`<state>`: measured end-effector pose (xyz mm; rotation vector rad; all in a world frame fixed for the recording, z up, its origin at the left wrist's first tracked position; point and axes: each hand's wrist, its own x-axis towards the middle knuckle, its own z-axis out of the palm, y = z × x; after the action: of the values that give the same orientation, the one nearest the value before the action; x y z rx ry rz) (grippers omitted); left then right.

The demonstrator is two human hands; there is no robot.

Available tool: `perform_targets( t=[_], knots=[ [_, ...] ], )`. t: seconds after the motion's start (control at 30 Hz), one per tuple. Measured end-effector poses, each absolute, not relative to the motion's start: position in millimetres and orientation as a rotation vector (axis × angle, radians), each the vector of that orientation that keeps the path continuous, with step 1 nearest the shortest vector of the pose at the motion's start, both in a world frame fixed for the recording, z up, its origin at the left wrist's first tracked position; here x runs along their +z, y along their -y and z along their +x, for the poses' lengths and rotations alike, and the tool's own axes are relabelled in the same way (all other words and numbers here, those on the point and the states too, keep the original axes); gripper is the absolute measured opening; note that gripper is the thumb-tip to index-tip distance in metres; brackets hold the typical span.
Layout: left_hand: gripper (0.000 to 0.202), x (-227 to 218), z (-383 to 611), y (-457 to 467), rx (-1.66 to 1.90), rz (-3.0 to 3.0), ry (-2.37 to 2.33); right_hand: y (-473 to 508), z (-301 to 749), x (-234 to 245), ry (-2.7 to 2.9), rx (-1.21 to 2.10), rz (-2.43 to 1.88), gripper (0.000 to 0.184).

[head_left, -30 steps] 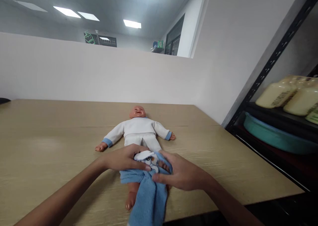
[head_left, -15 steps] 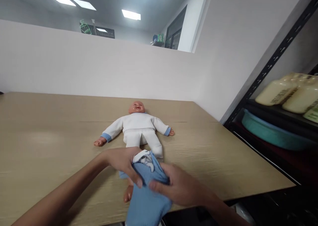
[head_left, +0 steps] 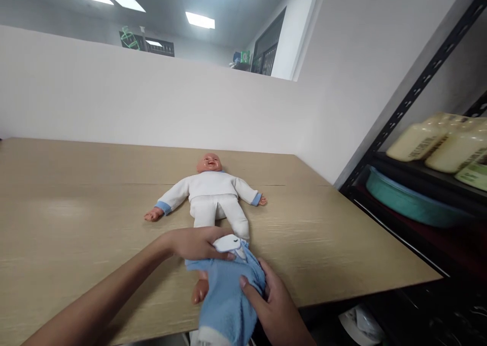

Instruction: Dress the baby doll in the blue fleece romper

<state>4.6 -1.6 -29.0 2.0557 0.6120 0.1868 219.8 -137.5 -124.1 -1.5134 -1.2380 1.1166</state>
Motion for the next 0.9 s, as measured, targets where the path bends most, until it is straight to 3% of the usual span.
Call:
perform_targets(
  t=[0.13, 0.23, 0.37, 0.57, 0.73, 0.9],
  knots=[
    [0.038, -38, 24, 12, 0.226, 2.215, -0.822, 150, 211, -152, 1.092, 0.921, -1.470, 0.060],
    [0.043, -46, 33, 13, 0.217, 2.285, -0.886, 158, 210, -147, 1.168, 0.814, -1.474, 0.039],
    [0.043, -50, 34, 11, 0.223, 2.317, -0.875, 163, 214, -139, 1.275, 0.702, -1.530, 0.032],
    [0.050, -47, 32, 12, 0.173, 2.253, -0.879, 149, 214, -144, 1.148, 0.740, -1.435, 0.028],
    [0.040, -49, 34, 12, 0.439, 2.244, -0.881, 122, 224, -133, 1.112, 0.772, -1.333, 0.022],
    [0.034, -45, 32, 12, 0.555, 2.096, -0.844, 97, 233, -116, 1.050, 0.887, -1.265, 0.044]
  ],
)
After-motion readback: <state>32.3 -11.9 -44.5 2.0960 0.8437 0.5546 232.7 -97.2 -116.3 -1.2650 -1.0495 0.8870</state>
